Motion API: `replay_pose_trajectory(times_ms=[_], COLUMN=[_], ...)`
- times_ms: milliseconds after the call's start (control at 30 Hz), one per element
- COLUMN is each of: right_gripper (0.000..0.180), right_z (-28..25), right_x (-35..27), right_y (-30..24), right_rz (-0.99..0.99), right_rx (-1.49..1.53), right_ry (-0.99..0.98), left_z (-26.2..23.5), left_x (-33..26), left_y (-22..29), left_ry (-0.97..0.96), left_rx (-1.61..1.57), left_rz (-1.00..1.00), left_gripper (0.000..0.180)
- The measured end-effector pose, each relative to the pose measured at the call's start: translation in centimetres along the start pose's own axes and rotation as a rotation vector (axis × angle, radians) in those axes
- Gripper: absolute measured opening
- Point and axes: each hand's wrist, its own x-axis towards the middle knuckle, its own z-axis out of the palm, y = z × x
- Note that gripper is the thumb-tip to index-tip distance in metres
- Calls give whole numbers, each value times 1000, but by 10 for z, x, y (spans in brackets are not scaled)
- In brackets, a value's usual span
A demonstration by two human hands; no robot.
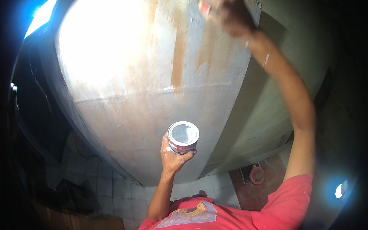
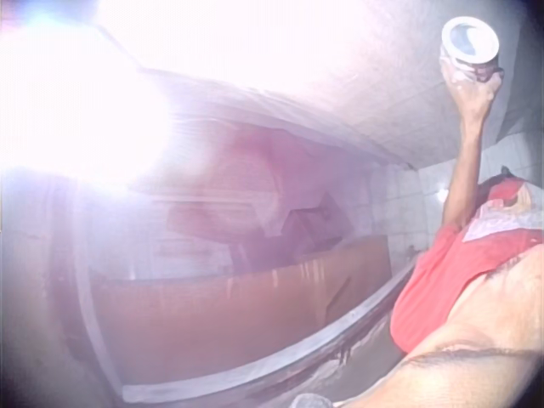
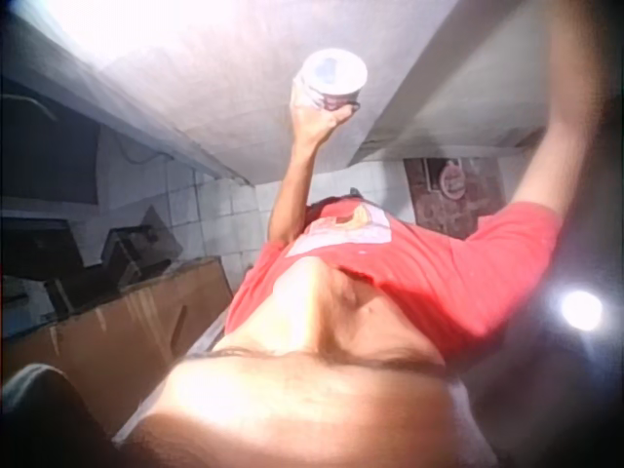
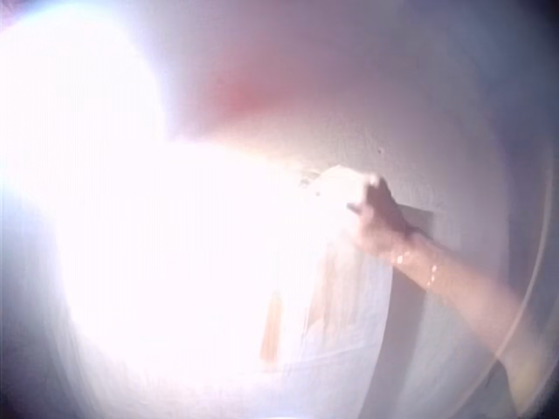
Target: The person sits on the floor and uses a paintbrush to apply white paint to a ceiling. They hold a small paint can in one hand and repeatedly dip the brush to cover a section of the ceiling surface.
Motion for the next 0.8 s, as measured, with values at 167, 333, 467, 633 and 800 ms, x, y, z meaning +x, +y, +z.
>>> replay_pose_trajectory(times_ms=[167,333,467,633,800], right_gripper=[29,22,20,8,33], right_z=[13,10,20,6,41], right_x=[-101,-117,-31,34,-43], right_y=[-141,-151,-72,9,-90], right_rz=[-133,-28,569,-28,-126], right_rx=[284,551,630,242,-104], right_ry=[-275,-455,-357,158,-173], left_z=[-2,4,-5,2,-5], left_x=[0,4,2,1,-1], left_y=[-5,-5,-6,-2,-8], left_ry=[20,-3,-7,-43,11], left_rx=[69,47,73,49,138], left_rz=[12,18,11,-12,14], left_gripper=[112,112,112,110,105])
